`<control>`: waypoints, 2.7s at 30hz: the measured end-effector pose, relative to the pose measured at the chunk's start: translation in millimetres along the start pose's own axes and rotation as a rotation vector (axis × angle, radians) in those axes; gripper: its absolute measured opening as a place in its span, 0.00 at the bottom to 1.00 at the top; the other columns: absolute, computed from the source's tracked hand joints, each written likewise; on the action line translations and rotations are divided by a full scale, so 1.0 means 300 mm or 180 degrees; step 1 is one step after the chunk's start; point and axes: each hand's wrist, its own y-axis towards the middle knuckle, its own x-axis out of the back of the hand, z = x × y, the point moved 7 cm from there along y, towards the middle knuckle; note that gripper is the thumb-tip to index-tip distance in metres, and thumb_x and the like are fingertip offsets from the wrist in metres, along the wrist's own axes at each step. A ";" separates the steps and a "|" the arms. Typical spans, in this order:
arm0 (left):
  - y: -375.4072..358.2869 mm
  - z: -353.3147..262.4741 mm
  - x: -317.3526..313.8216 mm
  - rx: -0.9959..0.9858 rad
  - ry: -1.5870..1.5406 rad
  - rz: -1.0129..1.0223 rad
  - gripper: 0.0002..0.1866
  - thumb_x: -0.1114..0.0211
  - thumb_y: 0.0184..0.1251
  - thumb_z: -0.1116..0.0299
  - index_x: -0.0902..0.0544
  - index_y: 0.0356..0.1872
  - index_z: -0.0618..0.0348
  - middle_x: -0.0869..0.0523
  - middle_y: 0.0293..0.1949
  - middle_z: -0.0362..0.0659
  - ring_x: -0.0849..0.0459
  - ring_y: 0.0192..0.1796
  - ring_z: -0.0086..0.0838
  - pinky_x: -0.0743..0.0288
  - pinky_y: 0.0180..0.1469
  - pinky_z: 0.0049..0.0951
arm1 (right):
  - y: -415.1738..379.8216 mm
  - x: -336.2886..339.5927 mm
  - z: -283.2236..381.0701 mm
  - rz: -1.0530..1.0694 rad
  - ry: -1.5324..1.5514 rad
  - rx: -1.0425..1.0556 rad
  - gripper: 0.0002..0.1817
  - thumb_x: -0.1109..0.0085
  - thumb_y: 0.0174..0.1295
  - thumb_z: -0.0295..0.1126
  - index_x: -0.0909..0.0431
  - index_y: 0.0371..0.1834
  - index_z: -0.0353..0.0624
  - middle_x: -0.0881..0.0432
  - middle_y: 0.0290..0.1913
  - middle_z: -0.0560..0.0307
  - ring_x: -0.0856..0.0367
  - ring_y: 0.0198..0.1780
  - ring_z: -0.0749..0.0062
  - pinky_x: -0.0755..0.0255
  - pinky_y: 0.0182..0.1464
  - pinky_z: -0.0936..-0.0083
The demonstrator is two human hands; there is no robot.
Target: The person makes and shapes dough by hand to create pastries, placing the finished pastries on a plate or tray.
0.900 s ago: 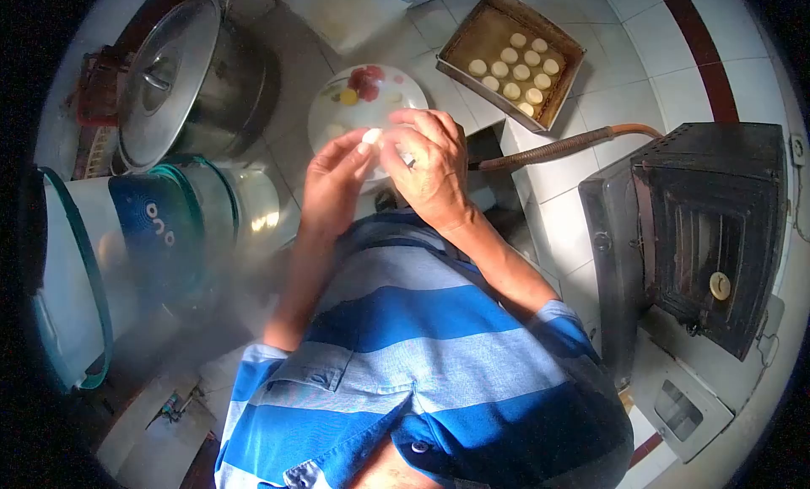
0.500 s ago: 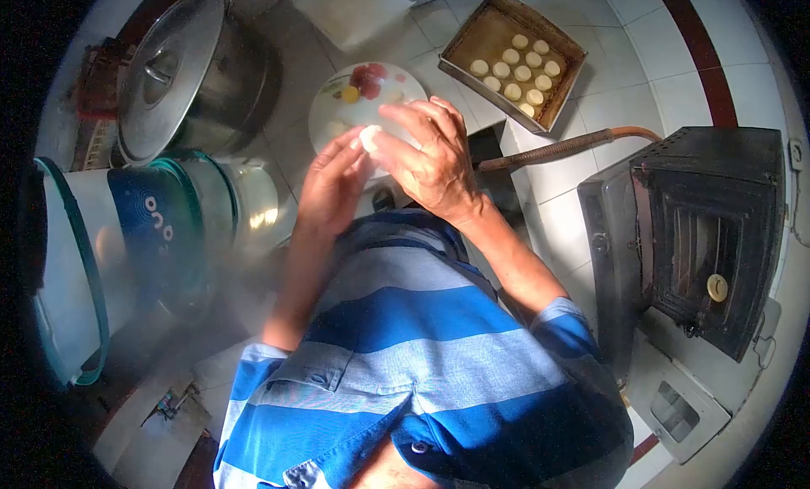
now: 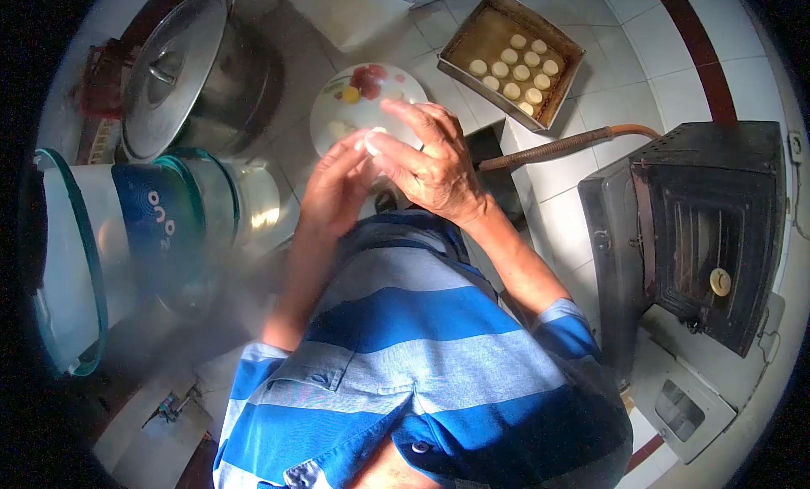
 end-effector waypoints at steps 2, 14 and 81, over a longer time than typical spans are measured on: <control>0.000 -0.001 -0.003 -0.0030 0.0069 -0.0050 0.14 0.37 0.81 0.73 0.20 0.62 0.67 0.13 0.55 0.47 0.11 0.56 0.27 0.11 0.60 0.25 | -0.015 -0.013 0.014 0.0081 -0.0321 0.0449 0.17 0.25 0.57 0.34 0.10 0.51 0.45 0.19 0.67 0.50 0.21 0.62 0.53 0.27 0.67 0.55; -0.003 -0.020 -0.015 0.0027 0.0214 0.0007 0.13 0.37 0.81 0.73 0.19 0.60 0.65 0.12 0.53 0.46 0.11 0.56 0.27 0.11 0.60 0.27 | -0.016 -0.020 0.031 0.0030 -0.0158 0.0206 0.17 0.26 0.59 0.33 0.12 0.52 0.44 0.18 0.65 0.49 0.20 0.60 0.51 0.26 0.66 0.56; 0.094 0.157 -0.111 0.0041 0.0298 -0.0672 0.17 0.36 0.80 0.74 0.20 0.65 0.67 0.13 0.58 0.49 0.11 0.58 0.30 0.13 0.64 0.28 | -0.038 0.134 -0.235 0.0455 0.0367 0.0420 0.16 0.24 0.54 0.28 0.11 0.48 0.48 0.16 0.61 0.55 0.15 0.56 0.58 0.21 0.58 0.64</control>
